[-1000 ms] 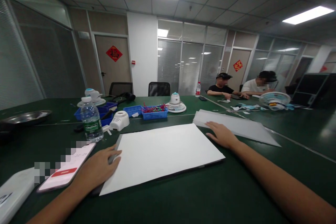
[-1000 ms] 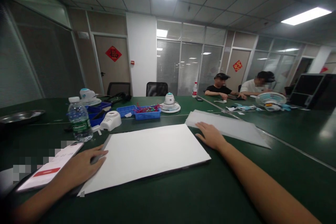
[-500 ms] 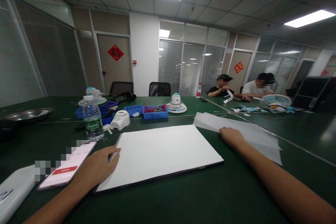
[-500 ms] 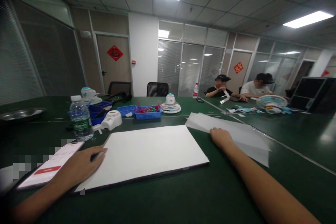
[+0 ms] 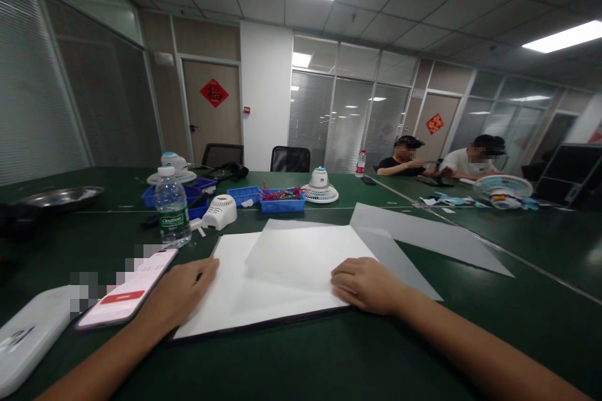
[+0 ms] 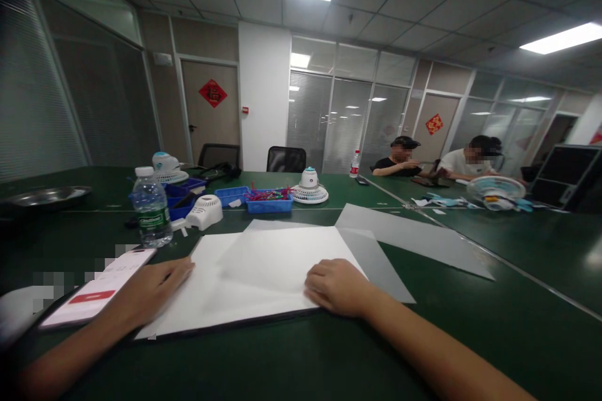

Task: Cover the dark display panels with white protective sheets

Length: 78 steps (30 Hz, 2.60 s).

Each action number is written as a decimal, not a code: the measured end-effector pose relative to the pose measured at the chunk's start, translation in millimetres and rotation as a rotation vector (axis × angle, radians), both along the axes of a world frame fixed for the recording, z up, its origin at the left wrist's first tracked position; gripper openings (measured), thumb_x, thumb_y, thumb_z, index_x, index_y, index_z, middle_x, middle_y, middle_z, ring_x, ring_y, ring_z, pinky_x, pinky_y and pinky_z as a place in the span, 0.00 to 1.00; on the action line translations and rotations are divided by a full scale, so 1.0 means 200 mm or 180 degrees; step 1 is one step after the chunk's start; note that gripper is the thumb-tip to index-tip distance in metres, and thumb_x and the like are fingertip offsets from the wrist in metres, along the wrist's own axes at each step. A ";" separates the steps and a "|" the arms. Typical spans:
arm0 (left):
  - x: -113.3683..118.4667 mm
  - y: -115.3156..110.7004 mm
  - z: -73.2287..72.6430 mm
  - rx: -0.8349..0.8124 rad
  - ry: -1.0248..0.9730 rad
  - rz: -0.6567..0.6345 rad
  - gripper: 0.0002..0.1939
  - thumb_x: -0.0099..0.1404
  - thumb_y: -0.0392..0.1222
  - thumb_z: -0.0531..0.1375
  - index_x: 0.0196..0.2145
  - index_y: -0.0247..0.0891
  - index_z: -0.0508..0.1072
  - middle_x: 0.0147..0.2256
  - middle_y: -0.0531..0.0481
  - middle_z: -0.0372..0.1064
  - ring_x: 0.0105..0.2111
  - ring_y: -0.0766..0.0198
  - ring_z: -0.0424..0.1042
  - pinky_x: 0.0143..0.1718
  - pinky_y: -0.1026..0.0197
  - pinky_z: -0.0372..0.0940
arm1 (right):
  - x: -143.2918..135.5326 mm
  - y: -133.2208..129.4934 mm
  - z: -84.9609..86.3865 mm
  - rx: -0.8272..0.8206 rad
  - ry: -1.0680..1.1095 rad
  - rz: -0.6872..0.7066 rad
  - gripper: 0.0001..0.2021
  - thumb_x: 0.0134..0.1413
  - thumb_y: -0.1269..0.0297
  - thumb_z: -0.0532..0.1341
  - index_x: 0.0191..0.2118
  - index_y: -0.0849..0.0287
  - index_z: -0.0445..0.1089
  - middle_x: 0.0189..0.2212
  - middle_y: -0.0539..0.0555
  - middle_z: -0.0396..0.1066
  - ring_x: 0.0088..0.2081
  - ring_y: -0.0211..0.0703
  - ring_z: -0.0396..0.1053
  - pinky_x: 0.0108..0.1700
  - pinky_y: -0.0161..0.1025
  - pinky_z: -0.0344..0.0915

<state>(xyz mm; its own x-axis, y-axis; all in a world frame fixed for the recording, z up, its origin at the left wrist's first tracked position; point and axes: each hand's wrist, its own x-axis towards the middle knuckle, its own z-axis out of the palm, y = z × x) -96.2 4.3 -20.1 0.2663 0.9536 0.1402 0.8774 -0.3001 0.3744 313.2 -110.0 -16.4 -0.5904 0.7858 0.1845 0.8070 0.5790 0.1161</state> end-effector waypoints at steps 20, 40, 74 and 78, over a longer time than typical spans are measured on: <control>0.00 0.03 -0.03 0.0242 0.0316 -0.0140 0.25 0.68 0.51 0.49 0.53 0.47 0.78 0.63 0.49 0.66 0.58 0.48 0.70 0.58 0.46 0.65 | 0.97 0.21 -0.19 -0.0023 0.0406 -0.3505 0.38 0.65 0.38 0.45 0.68 0.62 0.58 0.64 0.71 0.60 0.61 0.66 0.63 0.57 0.61 0.61; 0.00 0.02 -0.04 0.0214 -0.0045 -0.0242 0.34 0.70 0.62 0.44 0.60 0.41 0.73 0.62 0.46 0.68 0.61 0.49 0.67 0.62 0.48 0.61 | 0.08 0.05 0.00 0.0401 -0.0020 -0.1283 0.24 0.72 0.53 0.43 0.37 0.56 0.74 0.35 0.56 0.76 0.38 0.44 0.72 0.44 0.40 0.63; 0.00 0.04 -0.14 0.0095 0.0077 -0.0319 0.34 0.68 0.60 0.50 0.66 0.41 0.64 0.69 0.40 0.54 0.67 0.45 0.58 0.65 0.44 0.57 | -0.25 -0.13 0.02 -0.0704 0.0457 -0.0548 0.39 0.61 0.35 0.53 0.71 0.49 0.51 0.71 0.65 0.48 0.68 0.68 0.50 0.64 0.68 0.50; 0.00 0.05 -0.16 0.0069 0.0099 -0.0422 0.35 0.68 0.61 0.51 0.67 0.41 0.61 0.70 0.41 0.50 0.69 0.44 0.51 0.66 0.42 0.54 | -0.23 -0.10 0.01 -0.0722 0.0496 -0.0537 0.37 0.61 0.35 0.53 0.70 0.46 0.53 0.70 0.63 0.50 0.68 0.67 0.52 0.63 0.67 0.50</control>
